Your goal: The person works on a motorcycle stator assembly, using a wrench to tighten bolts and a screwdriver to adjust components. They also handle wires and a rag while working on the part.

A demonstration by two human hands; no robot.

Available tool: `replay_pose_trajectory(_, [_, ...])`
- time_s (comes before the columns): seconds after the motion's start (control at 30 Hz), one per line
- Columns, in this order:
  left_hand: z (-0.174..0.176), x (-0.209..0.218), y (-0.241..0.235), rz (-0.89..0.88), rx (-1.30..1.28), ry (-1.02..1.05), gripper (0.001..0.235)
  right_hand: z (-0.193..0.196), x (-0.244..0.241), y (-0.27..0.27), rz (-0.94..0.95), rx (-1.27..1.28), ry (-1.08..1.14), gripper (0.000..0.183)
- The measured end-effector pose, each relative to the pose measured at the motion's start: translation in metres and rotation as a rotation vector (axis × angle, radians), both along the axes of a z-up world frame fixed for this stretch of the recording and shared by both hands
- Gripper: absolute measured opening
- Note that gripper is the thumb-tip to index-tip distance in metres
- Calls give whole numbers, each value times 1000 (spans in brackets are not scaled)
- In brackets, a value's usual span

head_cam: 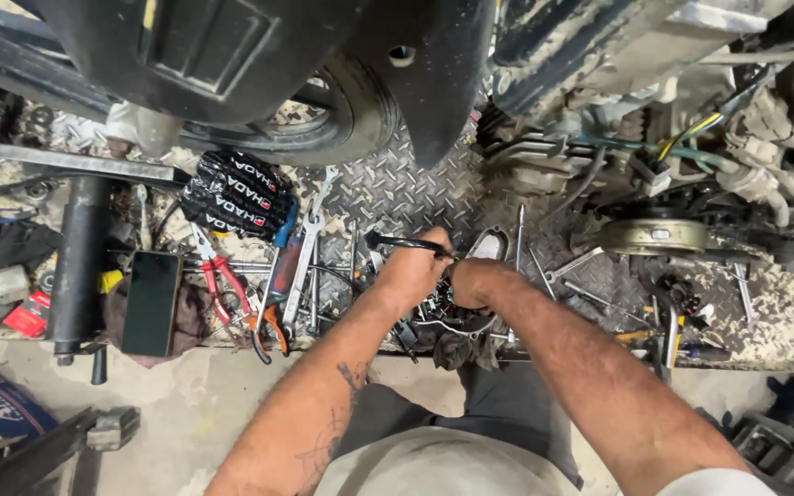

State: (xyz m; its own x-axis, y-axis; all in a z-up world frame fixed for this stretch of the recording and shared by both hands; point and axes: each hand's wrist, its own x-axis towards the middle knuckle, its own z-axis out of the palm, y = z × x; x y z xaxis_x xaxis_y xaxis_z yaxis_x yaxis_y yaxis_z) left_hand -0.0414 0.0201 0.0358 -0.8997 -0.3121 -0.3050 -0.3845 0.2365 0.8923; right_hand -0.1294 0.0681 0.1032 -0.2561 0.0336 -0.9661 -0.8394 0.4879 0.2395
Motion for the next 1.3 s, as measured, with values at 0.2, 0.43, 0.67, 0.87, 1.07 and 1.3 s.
replay_pose_trajectory(0.2, [13,-6,-4,-1,15,-54,13,-13,-11,7,-13,-61,-1,79])
replay_pose_trajectory(0.43, [-17,-21,-9,-108,95,-66,26,-29,-20,22,-55,-138,3,77])
replay_pose_trajectory(0.67, [-24,-30,-1,-95,44,-238,25,-53,-30,38,-87,-194,-3,75])
replay_pose_trajectory(0.87, [-14,-53,-11,-224,5,-321,24,-78,-37,53,-95,-234,-16,73])
replay_pose_trajectory(1.07, [-33,-66,-6,-277,-83,-378,26,-101,-41,64,-100,-276,-23,72])
replay_pose_trajectory(1.3, [-38,-65,4,-105,2,-415,47,-118,-43,74,-90,-346,-19,71])
